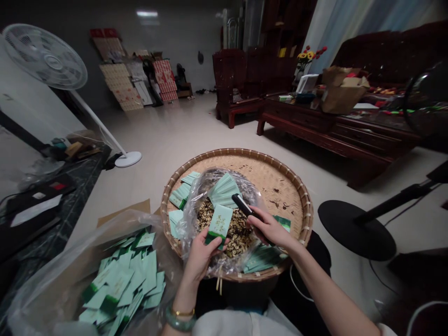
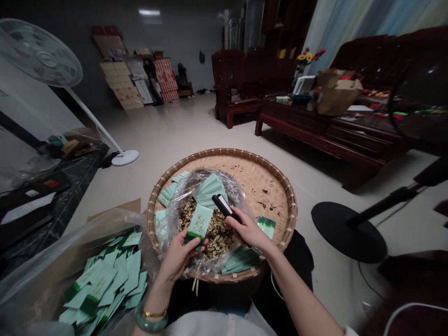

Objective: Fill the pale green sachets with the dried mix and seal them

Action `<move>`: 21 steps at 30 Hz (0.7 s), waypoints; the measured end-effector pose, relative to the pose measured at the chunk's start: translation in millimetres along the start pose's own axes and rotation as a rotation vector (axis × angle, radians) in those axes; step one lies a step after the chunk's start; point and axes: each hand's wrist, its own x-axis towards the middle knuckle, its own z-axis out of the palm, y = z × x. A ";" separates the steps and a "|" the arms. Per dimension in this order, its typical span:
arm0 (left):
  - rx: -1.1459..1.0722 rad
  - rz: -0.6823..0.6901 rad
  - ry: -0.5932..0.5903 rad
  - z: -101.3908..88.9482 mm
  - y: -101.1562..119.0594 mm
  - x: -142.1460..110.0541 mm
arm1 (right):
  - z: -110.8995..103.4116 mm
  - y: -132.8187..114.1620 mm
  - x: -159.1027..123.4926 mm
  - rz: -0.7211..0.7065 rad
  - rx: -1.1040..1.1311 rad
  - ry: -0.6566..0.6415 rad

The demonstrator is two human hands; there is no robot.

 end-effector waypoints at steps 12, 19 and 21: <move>0.102 -0.056 -0.108 -5.9 1.7 -2.6 | 6.6 -23.8 -1.3 -0.013 -0.101 -0.213; 0.068 -0.079 -0.093 -6.9 2.6 -0.3 | 7.7 -21.2 -2.8 -0.036 -0.126 -0.170; 0.064 -0.081 -0.089 -8.5 2.6 -0.6 | 8.0 -20.2 -2.9 -0.019 -0.095 -0.165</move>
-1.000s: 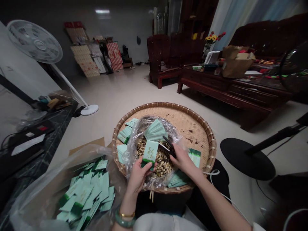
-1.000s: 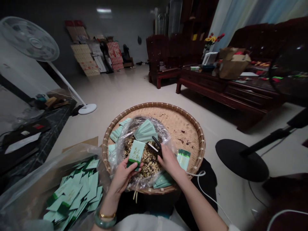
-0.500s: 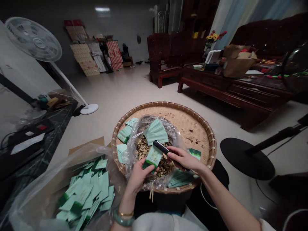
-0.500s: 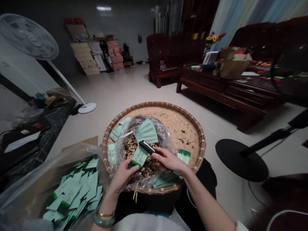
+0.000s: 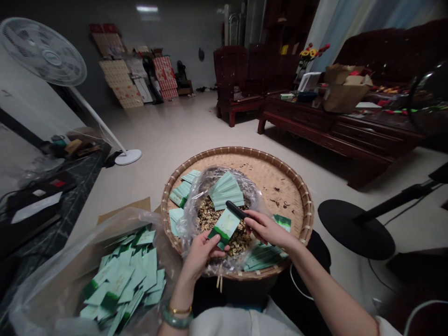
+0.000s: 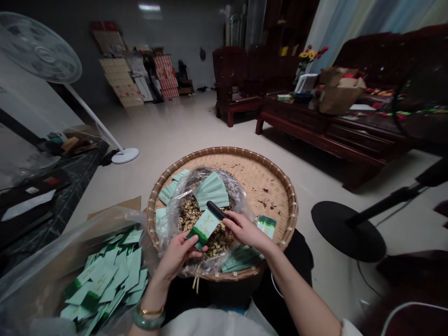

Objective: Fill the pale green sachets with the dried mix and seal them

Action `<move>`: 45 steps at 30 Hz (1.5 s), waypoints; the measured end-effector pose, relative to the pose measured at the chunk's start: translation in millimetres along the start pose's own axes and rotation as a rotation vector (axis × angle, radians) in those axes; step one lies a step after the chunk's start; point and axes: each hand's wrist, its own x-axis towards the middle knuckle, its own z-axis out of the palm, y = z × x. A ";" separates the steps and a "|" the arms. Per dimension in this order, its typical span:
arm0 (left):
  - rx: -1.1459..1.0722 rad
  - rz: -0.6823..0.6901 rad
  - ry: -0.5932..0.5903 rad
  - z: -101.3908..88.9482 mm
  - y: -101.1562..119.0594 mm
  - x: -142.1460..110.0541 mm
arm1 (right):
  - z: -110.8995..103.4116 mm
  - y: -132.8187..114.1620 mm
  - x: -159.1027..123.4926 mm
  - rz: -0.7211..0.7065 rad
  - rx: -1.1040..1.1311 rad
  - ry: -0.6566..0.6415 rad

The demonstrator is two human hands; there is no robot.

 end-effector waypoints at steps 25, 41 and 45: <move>0.143 0.050 0.053 -4.0 3.0 -11.7 | 3.5 10.7 -4.2 0.061 0.283 -0.084; 0.229 0.081 0.043 -5.4 0.0 -12.4 | 9.5 9.4 -4.1 0.079 0.273 0.070; 0.234 0.077 0.031 -6.0 0.2 -12.1 | 12.0 12.8 -0.5 0.064 0.183 0.062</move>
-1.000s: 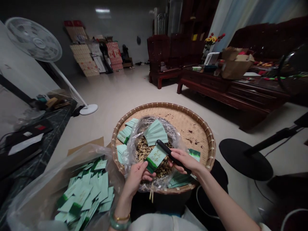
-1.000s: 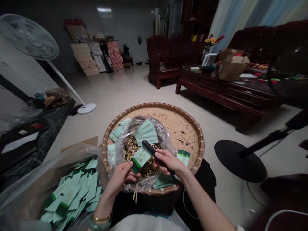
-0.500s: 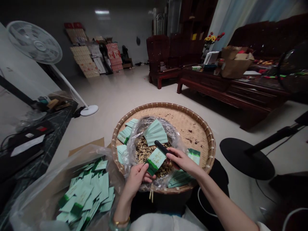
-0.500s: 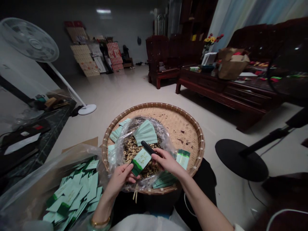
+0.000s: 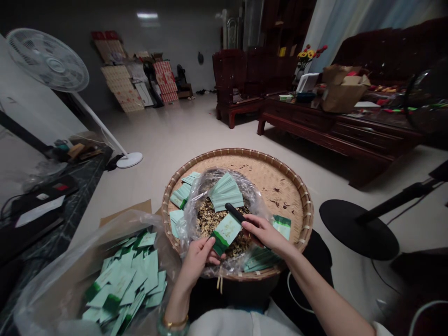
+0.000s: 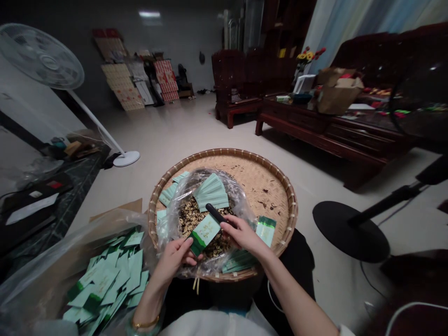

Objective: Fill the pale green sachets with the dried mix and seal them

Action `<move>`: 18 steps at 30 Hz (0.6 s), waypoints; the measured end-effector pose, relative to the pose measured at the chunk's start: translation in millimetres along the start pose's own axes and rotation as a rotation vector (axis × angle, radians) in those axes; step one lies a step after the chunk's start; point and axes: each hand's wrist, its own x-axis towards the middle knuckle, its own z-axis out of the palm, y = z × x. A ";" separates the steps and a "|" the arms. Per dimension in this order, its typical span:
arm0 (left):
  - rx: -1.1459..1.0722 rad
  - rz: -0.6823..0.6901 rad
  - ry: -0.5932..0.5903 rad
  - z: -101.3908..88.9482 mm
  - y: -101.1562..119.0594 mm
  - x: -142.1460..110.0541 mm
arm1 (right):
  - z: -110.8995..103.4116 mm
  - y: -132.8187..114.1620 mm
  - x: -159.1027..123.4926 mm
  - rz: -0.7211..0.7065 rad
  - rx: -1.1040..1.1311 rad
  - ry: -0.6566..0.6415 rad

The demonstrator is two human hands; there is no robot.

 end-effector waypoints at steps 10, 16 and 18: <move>-0.001 0.007 0.032 0.2 -0.4 1.4 | 1.9 0.1 -1.8 -0.046 -0.008 -0.001; -0.101 0.024 0.111 -3.9 0.6 2.9 | -9.7 9.4 0.7 -0.059 -0.134 0.053; -0.164 0.040 0.176 -6.2 1.9 2.6 | -18.8 15.2 1.0 -0.134 -0.324 0.138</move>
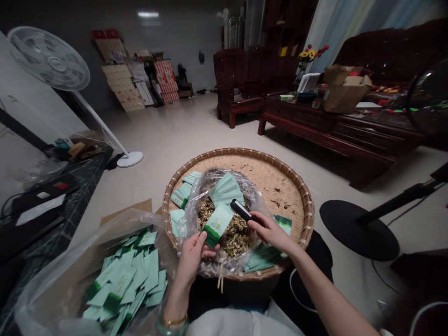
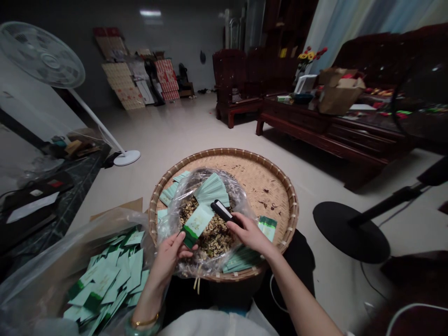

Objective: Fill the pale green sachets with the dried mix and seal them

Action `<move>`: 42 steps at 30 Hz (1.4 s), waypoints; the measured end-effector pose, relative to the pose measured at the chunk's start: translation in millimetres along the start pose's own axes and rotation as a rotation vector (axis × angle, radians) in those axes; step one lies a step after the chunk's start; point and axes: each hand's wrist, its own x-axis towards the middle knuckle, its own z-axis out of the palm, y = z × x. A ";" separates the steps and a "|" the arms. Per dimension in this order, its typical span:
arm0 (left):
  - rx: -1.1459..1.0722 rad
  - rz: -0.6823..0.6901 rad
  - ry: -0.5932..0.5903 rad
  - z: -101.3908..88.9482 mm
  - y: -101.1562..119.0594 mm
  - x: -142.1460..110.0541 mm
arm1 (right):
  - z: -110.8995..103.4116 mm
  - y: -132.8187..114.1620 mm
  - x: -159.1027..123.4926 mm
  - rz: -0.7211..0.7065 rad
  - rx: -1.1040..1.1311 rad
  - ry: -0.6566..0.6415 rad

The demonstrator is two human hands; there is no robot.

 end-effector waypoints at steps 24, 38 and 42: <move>0.257 0.044 -0.229 13.8 -5.4 -11.0 | 33.8 -30.6 10.7 -0.267 0.028 0.368; -0.468 0.272 0.164 3.3 5.3 -14.0 | 21.8 -8.4 71.3 -0.331 -0.832 0.367; -0.444 0.218 0.156 3.5 2.6 -11.6 | 22.7 -2.9 75.1 -0.276 -0.939 0.335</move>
